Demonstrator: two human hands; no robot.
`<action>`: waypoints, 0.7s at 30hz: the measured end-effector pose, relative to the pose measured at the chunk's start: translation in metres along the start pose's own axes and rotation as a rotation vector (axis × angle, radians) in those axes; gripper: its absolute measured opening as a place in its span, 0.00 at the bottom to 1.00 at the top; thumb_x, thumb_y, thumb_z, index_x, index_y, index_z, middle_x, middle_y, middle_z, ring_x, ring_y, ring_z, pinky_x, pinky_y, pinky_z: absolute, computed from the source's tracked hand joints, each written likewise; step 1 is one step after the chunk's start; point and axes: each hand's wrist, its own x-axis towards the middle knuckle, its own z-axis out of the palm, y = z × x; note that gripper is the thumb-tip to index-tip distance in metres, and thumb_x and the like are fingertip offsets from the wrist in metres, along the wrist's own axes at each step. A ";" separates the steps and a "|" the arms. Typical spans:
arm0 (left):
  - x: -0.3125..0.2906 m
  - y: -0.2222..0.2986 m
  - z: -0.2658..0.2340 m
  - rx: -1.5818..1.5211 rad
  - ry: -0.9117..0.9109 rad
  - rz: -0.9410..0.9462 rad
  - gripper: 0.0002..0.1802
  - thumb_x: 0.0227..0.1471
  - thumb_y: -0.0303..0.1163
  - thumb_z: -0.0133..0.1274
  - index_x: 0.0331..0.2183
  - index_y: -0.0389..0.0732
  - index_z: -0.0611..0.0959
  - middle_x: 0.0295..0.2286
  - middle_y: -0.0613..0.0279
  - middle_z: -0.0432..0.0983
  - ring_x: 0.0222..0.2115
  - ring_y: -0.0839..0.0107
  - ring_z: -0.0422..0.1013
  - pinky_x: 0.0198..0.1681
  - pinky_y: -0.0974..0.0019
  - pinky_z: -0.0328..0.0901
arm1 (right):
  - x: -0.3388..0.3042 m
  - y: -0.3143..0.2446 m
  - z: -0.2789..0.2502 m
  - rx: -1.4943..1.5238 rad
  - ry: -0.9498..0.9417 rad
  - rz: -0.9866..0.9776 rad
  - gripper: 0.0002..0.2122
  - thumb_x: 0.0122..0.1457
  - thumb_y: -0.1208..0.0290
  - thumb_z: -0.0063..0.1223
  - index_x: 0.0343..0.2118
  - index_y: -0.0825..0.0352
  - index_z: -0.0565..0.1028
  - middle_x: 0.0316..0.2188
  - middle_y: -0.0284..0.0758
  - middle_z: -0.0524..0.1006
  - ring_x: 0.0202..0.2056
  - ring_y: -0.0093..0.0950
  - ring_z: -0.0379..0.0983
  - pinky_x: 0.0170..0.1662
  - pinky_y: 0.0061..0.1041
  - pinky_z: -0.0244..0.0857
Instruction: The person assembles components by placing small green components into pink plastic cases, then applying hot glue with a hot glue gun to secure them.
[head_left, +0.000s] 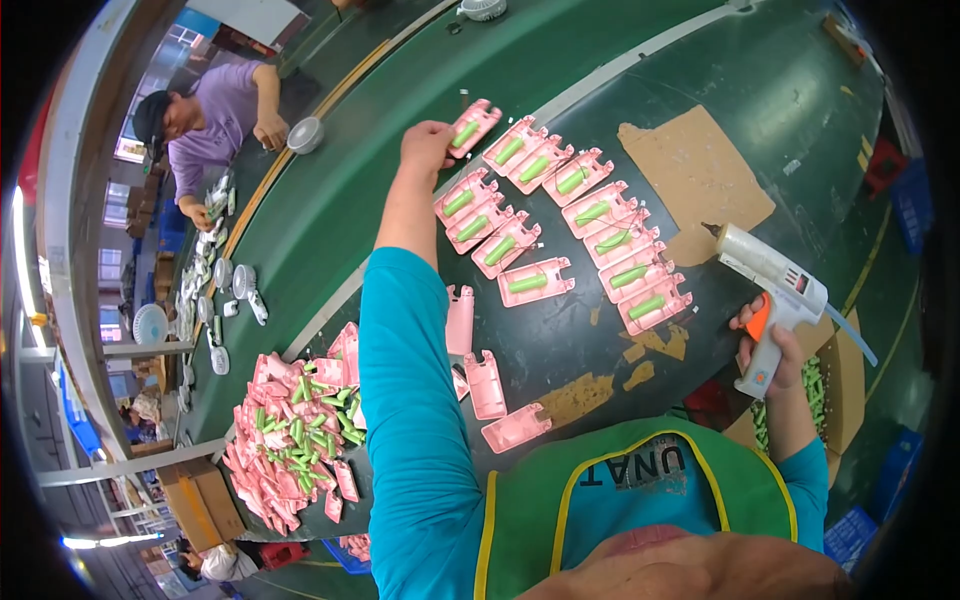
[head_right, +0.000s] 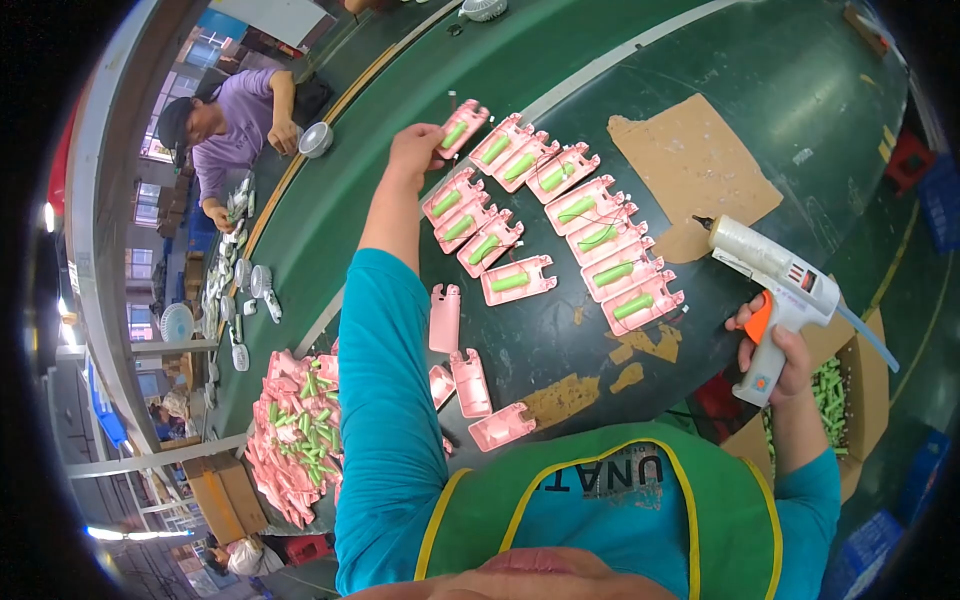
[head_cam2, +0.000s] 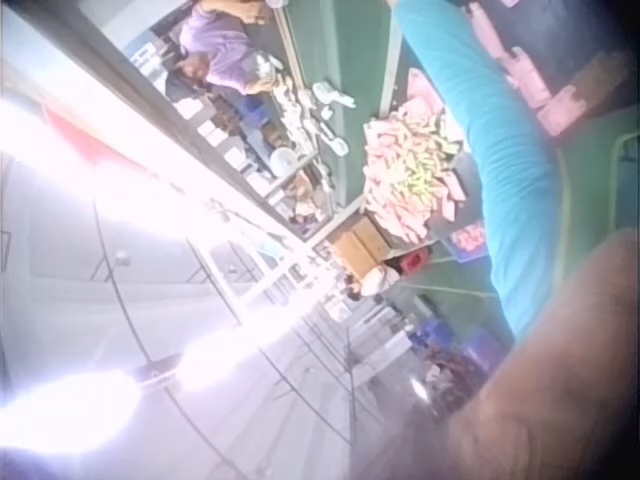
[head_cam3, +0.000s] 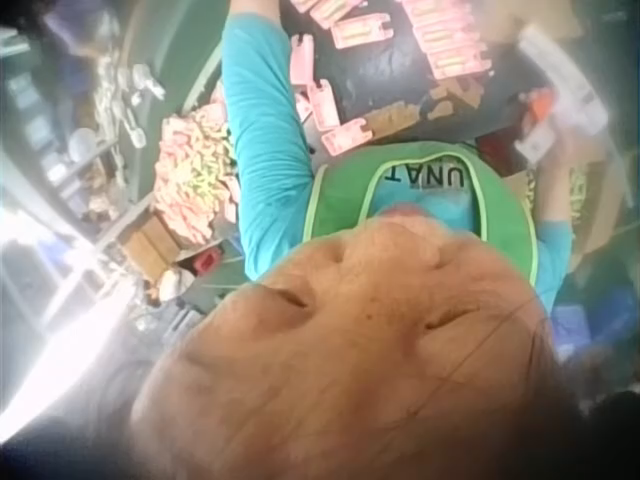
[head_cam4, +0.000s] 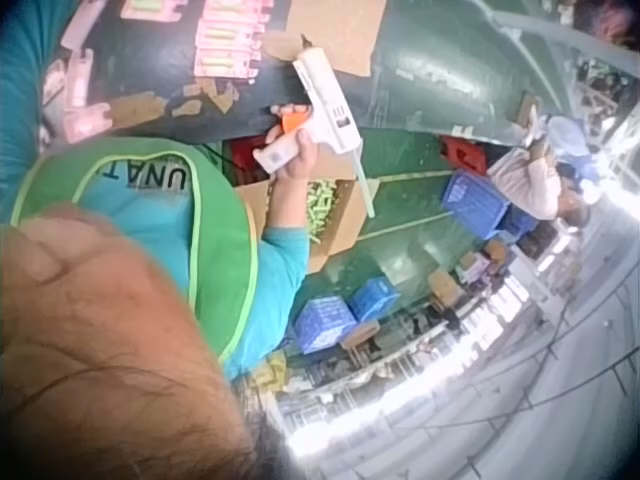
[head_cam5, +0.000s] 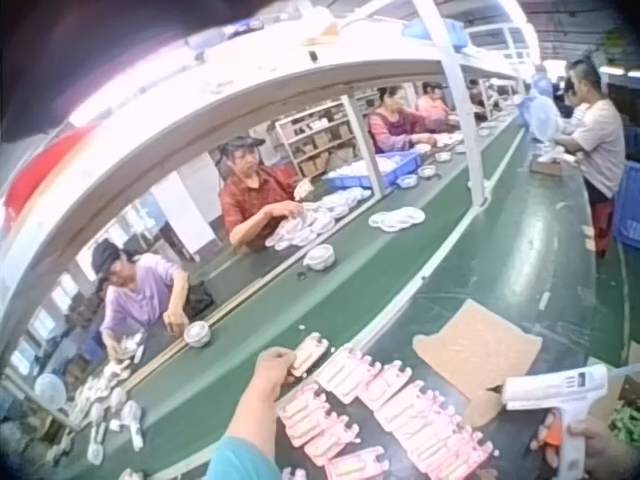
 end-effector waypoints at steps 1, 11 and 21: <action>-0.003 0.003 0.008 -0.020 -0.034 0.009 0.05 0.53 0.31 0.57 0.32 0.41 0.81 0.25 0.67 0.77 0.22 0.76 0.71 0.23 0.72 0.66 | 0.000 0.000 0.000 0.000 0.000 0.000 0.23 0.55 0.60 0.54 0.48 0.71 0.66 0.39 0.43 0.71 0.47 0.36 0.71 0.24 0.20 0.73; -0.031 0.019 0.070 0.503 0.224 0.278 0.10 0.53 0.33 0.48 0.37 0.39 0.77 0.32 0.47 0.79 0.36 0.51 0.76 0.43 0.53 0.68 | 0.001 -0.002 0.003 -0.034 -0.007 0.011 0.23 0.55 0.59 0.53 0.48 0.70 0.66 0.39 0.43 0.71 0.48 0.37 0.71 0.24 0.20 0.74; -0.051 0.025 0.075 0.645 0.357 0.377 0.12 0.51 0.36 0.55 0.37 0.41 0.80 0.42 0.50 0.73 0.45 0.50 0.70 0.47 0.52 0.66 | 0.000 0.001 0.002 -0.048 -0.006 0.014 0.24 0.53 0.59 0.55 0.48 0.69 0.66 0.39 0.42 0.72 0.47 0.37 0.71 0.24 0.21 0.75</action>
